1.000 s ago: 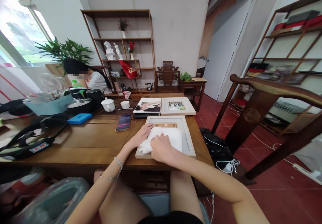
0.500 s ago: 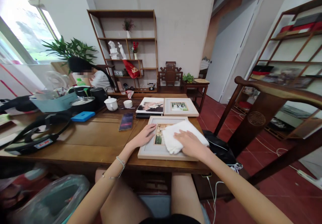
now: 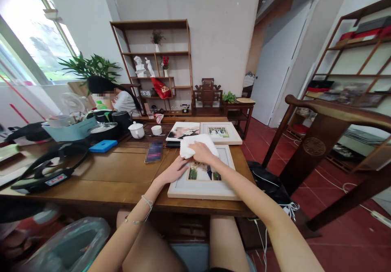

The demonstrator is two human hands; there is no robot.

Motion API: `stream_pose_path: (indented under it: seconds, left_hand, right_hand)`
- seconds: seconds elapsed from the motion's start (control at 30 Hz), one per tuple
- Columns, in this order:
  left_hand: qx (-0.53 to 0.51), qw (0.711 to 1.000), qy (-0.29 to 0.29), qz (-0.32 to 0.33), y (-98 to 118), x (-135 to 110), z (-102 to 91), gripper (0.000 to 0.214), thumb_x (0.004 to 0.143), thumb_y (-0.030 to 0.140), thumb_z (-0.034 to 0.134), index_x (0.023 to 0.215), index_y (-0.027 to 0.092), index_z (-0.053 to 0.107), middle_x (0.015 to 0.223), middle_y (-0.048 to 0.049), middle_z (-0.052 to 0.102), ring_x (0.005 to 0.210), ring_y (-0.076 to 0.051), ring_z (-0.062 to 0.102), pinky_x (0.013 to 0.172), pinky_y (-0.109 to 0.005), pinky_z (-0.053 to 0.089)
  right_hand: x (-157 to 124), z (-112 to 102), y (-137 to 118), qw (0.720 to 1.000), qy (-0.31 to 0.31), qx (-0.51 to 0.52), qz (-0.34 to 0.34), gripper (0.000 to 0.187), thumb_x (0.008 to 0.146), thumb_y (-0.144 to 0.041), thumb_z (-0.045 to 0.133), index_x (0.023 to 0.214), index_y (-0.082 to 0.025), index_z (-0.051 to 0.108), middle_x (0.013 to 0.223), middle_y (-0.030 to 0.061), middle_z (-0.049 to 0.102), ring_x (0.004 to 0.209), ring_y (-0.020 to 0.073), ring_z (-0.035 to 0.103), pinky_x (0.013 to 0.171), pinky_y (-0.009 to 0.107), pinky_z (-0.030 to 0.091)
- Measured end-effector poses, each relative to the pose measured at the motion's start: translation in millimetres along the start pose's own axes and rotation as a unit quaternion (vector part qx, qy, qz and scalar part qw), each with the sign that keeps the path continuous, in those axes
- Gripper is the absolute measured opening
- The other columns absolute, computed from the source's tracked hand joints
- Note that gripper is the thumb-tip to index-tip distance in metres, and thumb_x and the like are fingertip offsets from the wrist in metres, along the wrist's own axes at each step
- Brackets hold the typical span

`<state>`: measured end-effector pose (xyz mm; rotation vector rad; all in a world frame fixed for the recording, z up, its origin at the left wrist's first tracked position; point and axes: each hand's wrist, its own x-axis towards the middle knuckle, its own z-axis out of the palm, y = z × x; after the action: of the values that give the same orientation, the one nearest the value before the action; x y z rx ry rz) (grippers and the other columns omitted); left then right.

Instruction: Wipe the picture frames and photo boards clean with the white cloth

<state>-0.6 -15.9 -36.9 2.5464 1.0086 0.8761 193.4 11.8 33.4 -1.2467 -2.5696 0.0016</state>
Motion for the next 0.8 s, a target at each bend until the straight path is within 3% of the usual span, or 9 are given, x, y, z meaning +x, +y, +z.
stream_pose_path:
  seconds: [0.1,0.23,0.57,0.67,0.8]
  left_hand:
    - [-0.003,1.000,0.003,0.004,3.5,0.7,-1.3,0.044,0.092,0.024,0.049,0.135,0.016,0.052,0.148,-0.0150,0.042,0.138,-0.031,0.036,0.116,-0.054,0.028]
    - [-0.008,1.000,-0.001,0.011,3.9,1.5,-1.7,0.045,0.091,0.021,0.049,0.136,0.019,0.051,0.147,-0.0132,0.045,0.137,-0.029,0.039,0.117,-0.052,0.028]
    - [-0.007,1.000,0.008,-0.010,-5.6,-2.4,4.5,0.046,0.093,0.027,0.047,0.138,0.016,0.050,0.145,-0.0158,0.047,0.137,-0.028,0.040,0.116,-0.052,0.031]
    - [-0.006,1.000,0.011,-0.012,-5.8,-3.2,4.9,0.046,0.093,0.026,0.047,0.138,0.016,0.049,0.145,-0.0151,0.047,0.137,-0.027,0.040,0.116,-0.052,0.032]
    - [-0.004,1.000,0.014,-0.014,-5.1,-3.9,5.3,0.045,0.093,0.025,0.046,0.137,0.016,0.050,0.145,-0.0155,0.047,0.137,-0.027,0.040,0.116,-0.052,0.031]
  right_hand:
    - [9.8,0.6,-9.9,1.000,-0.017,-0.003,-0.018,0.057,0.072,-0.002,0.050,0.126,-0.016,0.061,0.134,0.0092,0.060,0.131,0.0254,0.045,0.107,0.036,0.033]
    - [-1.1,-7.8,-2.7,0.999,-0.030,-0.026,-0.015,0.047,0.076,-0.002,0.049,0.117,-0.016,0.067,0.129,0.0089,0.063,0.126,0.0272,0.049,0.104,0.037,0.034]
    - [-93.5,-33.7,46.2,0.986,-0.034,-0.122,0.108,0.058,0.069,0.001,0.047,0.125,-0.009,0.061,0.137,0.0178,0.054,0.127,0.0365,0.044,0.102,0.050,0.034]
    - [-114.7,-37.7,29.2,0.985,-0.045,-0.123,0.111,0.061,0.068,0.000,0.047,0.126,-0.010,0.060,0.139,0.0152,0.054,0.127,0.0356,0.043,0.102,0.049,0.034]
    - [-142.1,-46.7,-27.4,0.991,-0.085,-0.085,0.061,0.062,0.066,-0.005,0.049,0.126,-0.017,0.062,0.125,0.0091,0.064,0.109,0.0305,0.055,0.091,0.042,0.042]
